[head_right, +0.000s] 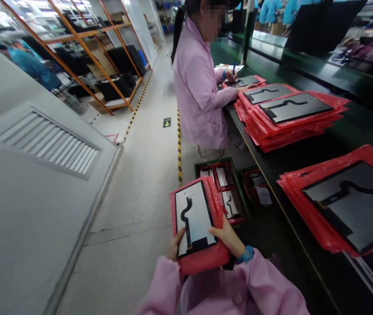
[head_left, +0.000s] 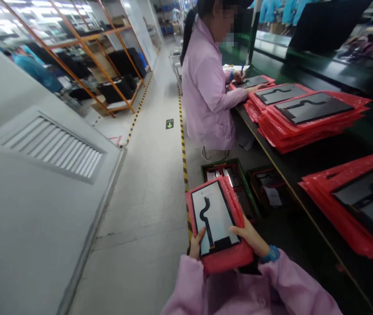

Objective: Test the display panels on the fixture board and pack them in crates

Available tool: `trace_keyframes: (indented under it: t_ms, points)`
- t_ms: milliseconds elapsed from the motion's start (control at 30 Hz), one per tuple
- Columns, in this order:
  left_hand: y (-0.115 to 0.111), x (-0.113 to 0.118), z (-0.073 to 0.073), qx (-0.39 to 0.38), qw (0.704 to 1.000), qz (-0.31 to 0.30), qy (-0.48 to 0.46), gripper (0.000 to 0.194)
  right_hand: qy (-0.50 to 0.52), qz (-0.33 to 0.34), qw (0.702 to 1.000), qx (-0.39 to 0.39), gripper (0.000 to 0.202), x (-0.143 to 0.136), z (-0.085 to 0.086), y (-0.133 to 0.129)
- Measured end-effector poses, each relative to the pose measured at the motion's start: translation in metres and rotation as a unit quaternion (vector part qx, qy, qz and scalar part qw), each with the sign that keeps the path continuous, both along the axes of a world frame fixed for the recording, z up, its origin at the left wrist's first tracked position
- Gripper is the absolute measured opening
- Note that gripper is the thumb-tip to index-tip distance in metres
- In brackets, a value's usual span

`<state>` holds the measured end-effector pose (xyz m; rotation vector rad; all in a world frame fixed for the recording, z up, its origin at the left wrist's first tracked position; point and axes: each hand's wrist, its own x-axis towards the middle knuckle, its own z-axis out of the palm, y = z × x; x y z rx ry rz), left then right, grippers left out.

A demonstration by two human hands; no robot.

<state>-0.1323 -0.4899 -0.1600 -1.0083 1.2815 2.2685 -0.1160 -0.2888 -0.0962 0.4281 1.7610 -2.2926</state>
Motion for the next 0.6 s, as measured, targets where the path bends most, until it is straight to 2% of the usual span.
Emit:
trace_keyframes:
  t_ms: [133,267,367,467,533,600]
  points:
    - [0.002,-0.066,-0.015,0.016,0.997,-0.07,0.035,0.069,-0.027,-0.035,0.999,0.02,0.088,-0.045,-0.012,0.008]
    - [0.005,-0.112,-0.02,0.023,0.99,-0.121,0.063,0.084,-0.054,-0.052,0.997,0.016,0.085,-0.07,-0.031,0.02]
    - [0.004,-0.145,-0.032,0.04,0.983,-0.174,0.053,0.084,-0.064,-0.059,0.996,0.011,0.085,-0.088,-0.055,0.029]
    - [0.005,-0.18,-0.064,0.057,0.969,-0.239,-0.003,0.071,-0.057,-0.057,0.997,0.01,0.088,-0.11,-0.094,0.036]
    - [0.006,-0.201,-0.098,0.068,0.956,-0.28,-0.054,0.057,-0.054,-0.047,0.997,0.009,0.092,-0.125,-0.13,0.04]
    - [0.009,-0.219,-0.138,0.075,0.943,-0.31,-0.1,0.044,-0.059,-0.034,0.998,0.012,0.092,-0.136,-0.173,0.042]
